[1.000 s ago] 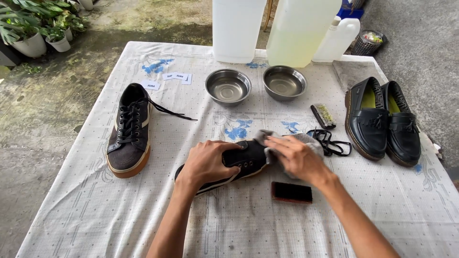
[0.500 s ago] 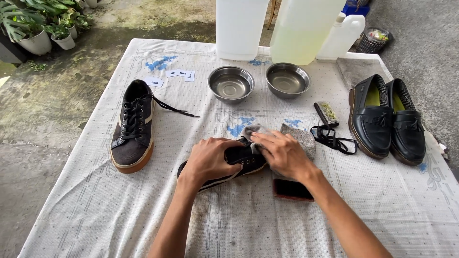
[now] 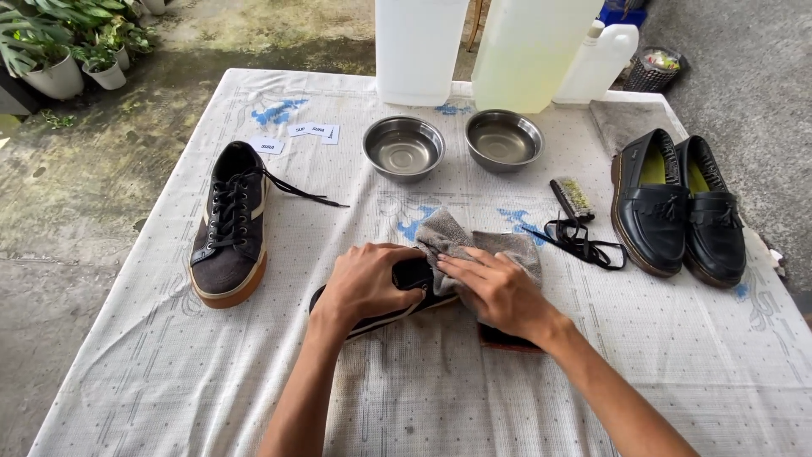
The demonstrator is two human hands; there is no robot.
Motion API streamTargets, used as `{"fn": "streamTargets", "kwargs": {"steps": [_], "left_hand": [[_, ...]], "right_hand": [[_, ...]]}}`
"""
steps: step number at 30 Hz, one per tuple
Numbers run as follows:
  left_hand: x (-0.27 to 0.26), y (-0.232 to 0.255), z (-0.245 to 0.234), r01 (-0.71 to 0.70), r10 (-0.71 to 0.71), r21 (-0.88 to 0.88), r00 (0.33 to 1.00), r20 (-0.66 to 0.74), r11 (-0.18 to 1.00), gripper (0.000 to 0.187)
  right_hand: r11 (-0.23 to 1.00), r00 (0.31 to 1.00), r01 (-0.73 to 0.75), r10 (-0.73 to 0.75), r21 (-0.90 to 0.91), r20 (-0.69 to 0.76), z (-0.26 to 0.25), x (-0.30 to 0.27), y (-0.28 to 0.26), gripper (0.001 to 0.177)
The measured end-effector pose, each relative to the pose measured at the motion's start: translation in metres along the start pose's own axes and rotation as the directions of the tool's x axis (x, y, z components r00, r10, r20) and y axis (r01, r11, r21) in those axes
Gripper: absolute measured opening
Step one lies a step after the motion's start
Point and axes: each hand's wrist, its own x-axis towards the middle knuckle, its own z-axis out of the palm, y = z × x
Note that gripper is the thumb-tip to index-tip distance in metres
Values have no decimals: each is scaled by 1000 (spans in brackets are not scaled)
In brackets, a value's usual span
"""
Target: The person cleans a black sneaker by first scrubbing the upper surface with a red brush and then wiping it with a gray cloth. The task is performed on a table covered with a white cloth, with other cleaning supplies and shoes visible nearby.
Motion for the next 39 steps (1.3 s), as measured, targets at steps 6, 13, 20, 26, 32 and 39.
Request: {"fn": "streamTargets", "kwargs": {"steps": [6, 13, 20, 26, 32, 39], "left_hand": [[-5, 7, -6, 0, 0, -21, 1000, -1, 1000, 68], [-4, 5, -3, 0, 0, -9, 1000, 4, 1000, 67], [-3, 9, -9, 7, -7, -24, 1000, 0, 1000, 68], [-6, 12, -10, 17, -17, -29, 1000, 11, 999, 68], [-3, 7, -4, 17, -17, -32, 1000, 12, 999, 68], [-8, 15, -13, 16, -16, -33, 1000, 1, 999, 66]], "right_hand": [[962, 997, -42, 59, -269, 52, -6, -22, 63, 30], [999, 993, -52, 53, 11, -107, -15, 3, 5, 37], [994, 999, 26, -23, -110, 27, 5, -18, 41, 30], [986, 994, -83, 72, -141, -83, -9, -25, 51, 34], [991, 997, 8, 2, -132, 80, 0, -31, 2, 32], [944, 974, -226, 222, -239, -45, 10, -53, 59, 38]]}}
